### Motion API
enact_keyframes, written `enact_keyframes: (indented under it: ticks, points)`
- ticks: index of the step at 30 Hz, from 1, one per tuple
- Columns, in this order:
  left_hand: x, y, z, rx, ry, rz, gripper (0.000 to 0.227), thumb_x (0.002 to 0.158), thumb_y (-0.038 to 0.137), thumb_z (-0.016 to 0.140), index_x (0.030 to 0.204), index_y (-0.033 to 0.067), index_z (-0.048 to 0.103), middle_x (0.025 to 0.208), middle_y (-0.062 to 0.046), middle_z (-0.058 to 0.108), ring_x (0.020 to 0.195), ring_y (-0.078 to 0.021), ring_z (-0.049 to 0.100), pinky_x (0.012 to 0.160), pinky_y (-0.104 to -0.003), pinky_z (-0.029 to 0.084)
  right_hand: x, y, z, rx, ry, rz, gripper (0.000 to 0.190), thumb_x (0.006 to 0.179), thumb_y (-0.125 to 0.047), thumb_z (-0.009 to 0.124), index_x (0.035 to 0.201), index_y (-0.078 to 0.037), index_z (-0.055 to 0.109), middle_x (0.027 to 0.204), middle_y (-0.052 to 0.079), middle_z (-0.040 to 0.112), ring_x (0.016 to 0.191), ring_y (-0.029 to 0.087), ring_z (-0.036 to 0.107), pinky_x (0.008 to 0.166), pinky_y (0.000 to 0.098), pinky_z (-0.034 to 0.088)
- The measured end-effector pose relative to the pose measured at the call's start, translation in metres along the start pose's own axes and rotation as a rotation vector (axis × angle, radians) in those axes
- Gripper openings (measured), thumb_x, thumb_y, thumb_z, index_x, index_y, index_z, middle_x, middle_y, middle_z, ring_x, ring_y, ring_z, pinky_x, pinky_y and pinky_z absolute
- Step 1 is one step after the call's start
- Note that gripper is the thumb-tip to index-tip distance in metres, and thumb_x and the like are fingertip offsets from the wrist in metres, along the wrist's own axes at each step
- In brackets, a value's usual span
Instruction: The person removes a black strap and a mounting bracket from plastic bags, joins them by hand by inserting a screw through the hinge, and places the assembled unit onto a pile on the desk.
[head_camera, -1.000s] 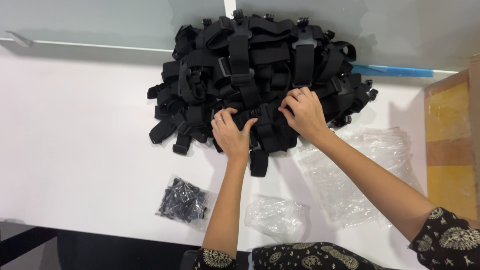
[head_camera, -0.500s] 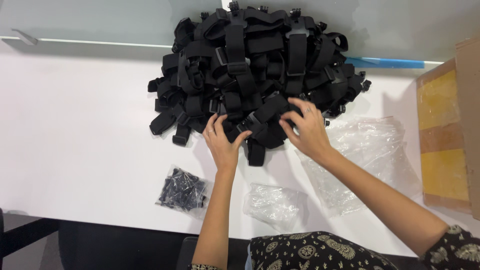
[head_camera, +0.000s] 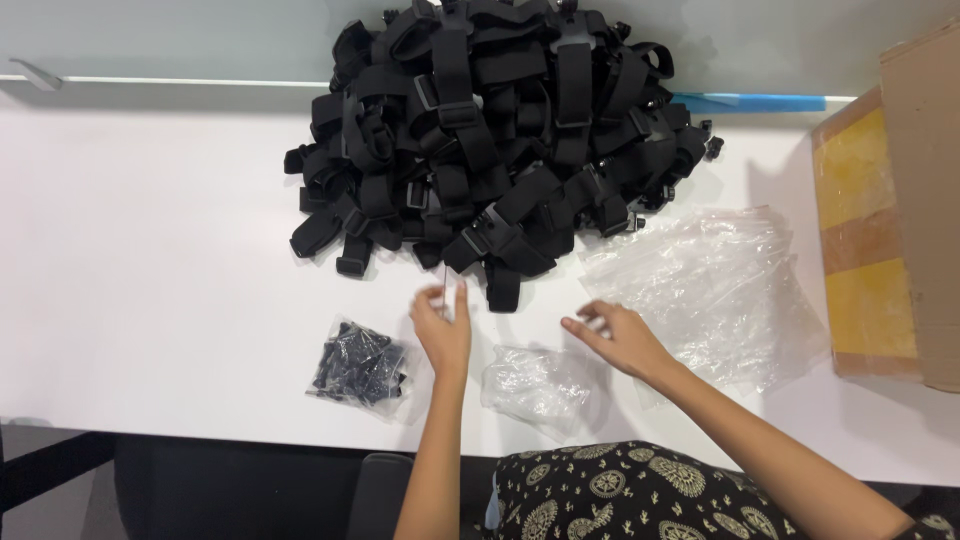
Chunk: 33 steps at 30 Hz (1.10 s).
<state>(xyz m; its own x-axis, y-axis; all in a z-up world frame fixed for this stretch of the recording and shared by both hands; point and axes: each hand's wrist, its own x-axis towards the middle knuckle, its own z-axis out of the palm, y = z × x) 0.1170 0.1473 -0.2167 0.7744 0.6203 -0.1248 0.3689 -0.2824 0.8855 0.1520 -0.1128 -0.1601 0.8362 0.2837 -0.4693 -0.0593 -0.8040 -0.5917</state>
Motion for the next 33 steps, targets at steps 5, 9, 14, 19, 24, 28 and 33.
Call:
enact_keyframes:
  ticks: [5,9,14,19,24,28,33]
  points:
    - [-0.059,-0.046,0.004,0.131,-0.406,-0.291,0.066,0.085,0.059,0.074,0.114,0.0001,0.068,0.103,-0.017,0.074,0.095,-0.0250,0.074,0.083,-0.036,0.059,-0.033,0.020,0.020,-0.040,-0.184,0.268,0.090,0.076,-0.064,0.075,0.134,0.002,0.054,0.092,0.022,0.076,0.082,0.028,0.077,0.077,0.0421,0.063]
    - [-0.086,-0.050,0.000,0.085,-0.474,-0.280,0.059,0.082,0.050,0.077,0.112,-0.0006,0.072,0.102,-0.017,0.077,0.095,-0.0240,0.074,0.084,-0.034,0.058,-0.041,0.033,0.038,0.510,-0.216,0.340,0.096,0.071,-0.039,0.085,0.145,0.000,0.036,0.107,0.021,0.073,0.096,0.029,0.074,0.087,0.0388,0.061]
    - [-0.107,-0.021,-0.008,-0.346,-0.437,-0.417,0.055,0.090,0.034,0.074,0.129,-0.0018,0.059,0.110,-0.015,0.075,0.097,-0.0209,0.074,0.083,-0.033,0.056,-0.036,0.042,0.038,1.010,-0.028,0.230,0.105,0.071,-0.025,0.082,0.150,-0.004,0.016,0.135,0.011,0.058,0.117,0.027,0.068,0.102,0.0369,0.057]
    - [-0.126,0.015,-0.016,-0.519,-0.382,-0.504,0.054,0.092,0.026,0.069,0.137,0.0040,0.049,0.113,-0.012,0.074,0.094,-0.0196,0.074,0.082,-0.031,0.058,-0.049,0.040,0.023,0.812,-0.106,0.152,0.065,0.094,-0.033,0.069,0.135,0.014,0.050,0.116,0.019,0.076,0.107,0.026,0.075,0.097,0.0357,0.058]
    - [-0.143,0.038,-0.022,-0.611,-0.331,-0.552,0.045,0.093,0.025,0.068,0.131,0.0063,0.054,0.112,-0.011,0.072,0.093,-0.0177,0.072,0.078,-0.031,0.058,-0.066,0.021,-0.003,0.565,-0.235,-0.163,0.050,0.096,-0.034,0.061,0.138,-0.007,0.059,0.106,0.012,0.080,0.086,0.019,0.075,0.083,0.0333,0.059]
    - [-0.147,0.042,-0.019,-0.630,-0.199,-0.513,0.032,0.097,0.028,0.067,0.111,-0.0006,0.067,0.103,-0.012,0.075,0.088,-0.0164,0.071,0.074,-0.030,0.057,-0.081,0.003,-0.028,0.458,-0.277,-0.144,0.057,0.096,-0.033,0.057,0.151,-0.019,0.048,0.101,0.011,0.081,0.069,0.015,0.072,0.071,0.0314,0.060]
    - [-0.143,0.044,-0.017,-0.675,-0.132,-0.407,0.028,0.095,0.027,0.069,0.094,-0.0012,0.071,0.094,-0.010,0.076,0.085,-0.0162,0.073,0.076,-0.030,0.060,-0.092,-0.001,-0.054,0.438,-0.304,-0.147,0.063,0.095,-0.032,0.057,0.154,-0.022,0.039,0.097,0.007,0.082,0.061,0.013,0.070,0.063,0.0290,0.060]
